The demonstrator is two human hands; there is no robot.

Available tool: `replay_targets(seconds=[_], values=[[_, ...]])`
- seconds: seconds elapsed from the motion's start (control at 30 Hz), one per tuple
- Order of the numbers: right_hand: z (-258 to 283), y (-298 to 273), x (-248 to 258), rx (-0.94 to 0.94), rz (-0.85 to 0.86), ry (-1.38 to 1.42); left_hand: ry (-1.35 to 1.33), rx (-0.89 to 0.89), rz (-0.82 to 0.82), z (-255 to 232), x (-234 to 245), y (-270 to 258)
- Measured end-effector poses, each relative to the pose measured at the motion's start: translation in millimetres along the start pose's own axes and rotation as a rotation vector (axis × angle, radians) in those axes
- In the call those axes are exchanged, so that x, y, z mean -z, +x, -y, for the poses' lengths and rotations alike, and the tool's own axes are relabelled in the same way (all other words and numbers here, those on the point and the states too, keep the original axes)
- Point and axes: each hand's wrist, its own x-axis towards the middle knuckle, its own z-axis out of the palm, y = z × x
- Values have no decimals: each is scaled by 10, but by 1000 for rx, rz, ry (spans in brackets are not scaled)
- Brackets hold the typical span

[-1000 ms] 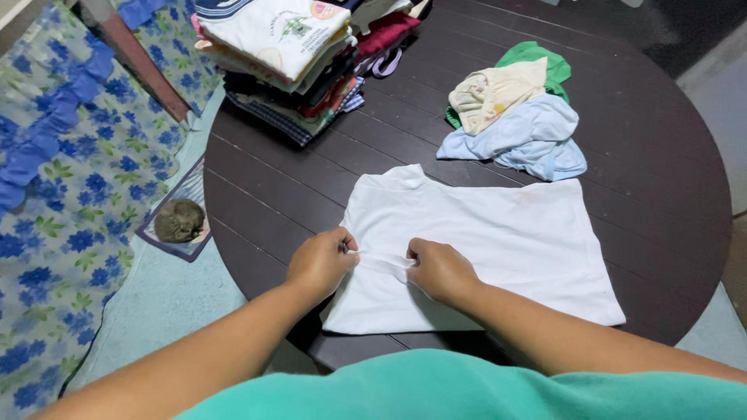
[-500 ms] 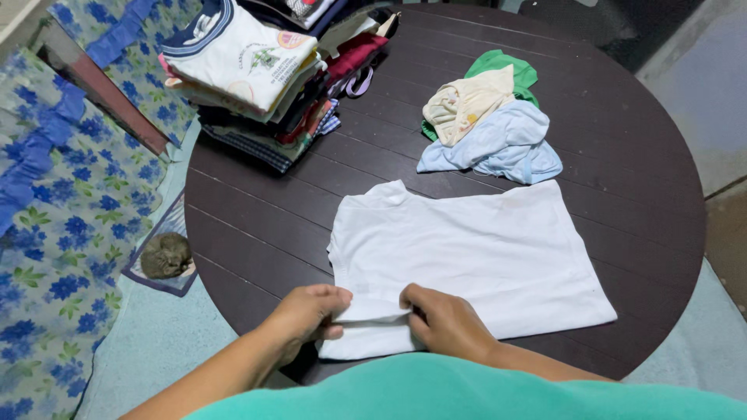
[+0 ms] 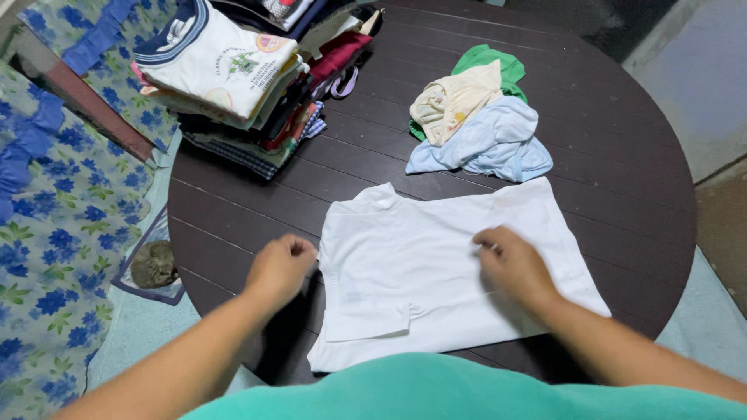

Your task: The person folds several t-shirts one by one on a round table, smoothing each garment and stacking the folded shirts into a neat pile. The person handles white, light blue, and other colored shirts, placing each folded item on top of the previous ones.

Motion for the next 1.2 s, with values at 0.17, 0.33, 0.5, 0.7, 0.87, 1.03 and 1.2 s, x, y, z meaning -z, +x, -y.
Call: replay_targets(seconds=[0.17,0.33,0.5,0.7,0.87,1.03,1.2], values=[[-181,433,425,21,-167,-303,6,-8,-1,-285,-78,487],[-131,307,181,260,-139,-273,82,284,159,-675,-298,629],[-179,14,-125,684,-9,-330,-32,17,-48,-634,-483,620],[-592,372,395,279,-277,-559,-146,-5,-67,-436,-572,694],[-694,603,532,229,-321,-615,-188,48,-40,-475,-604,815],[-478,824,549,90,-122,-572,-171,137,198,-619,-552,964],[-365,1001,516,-78,-78,-502,-217,69,137,-672,-465,893]])
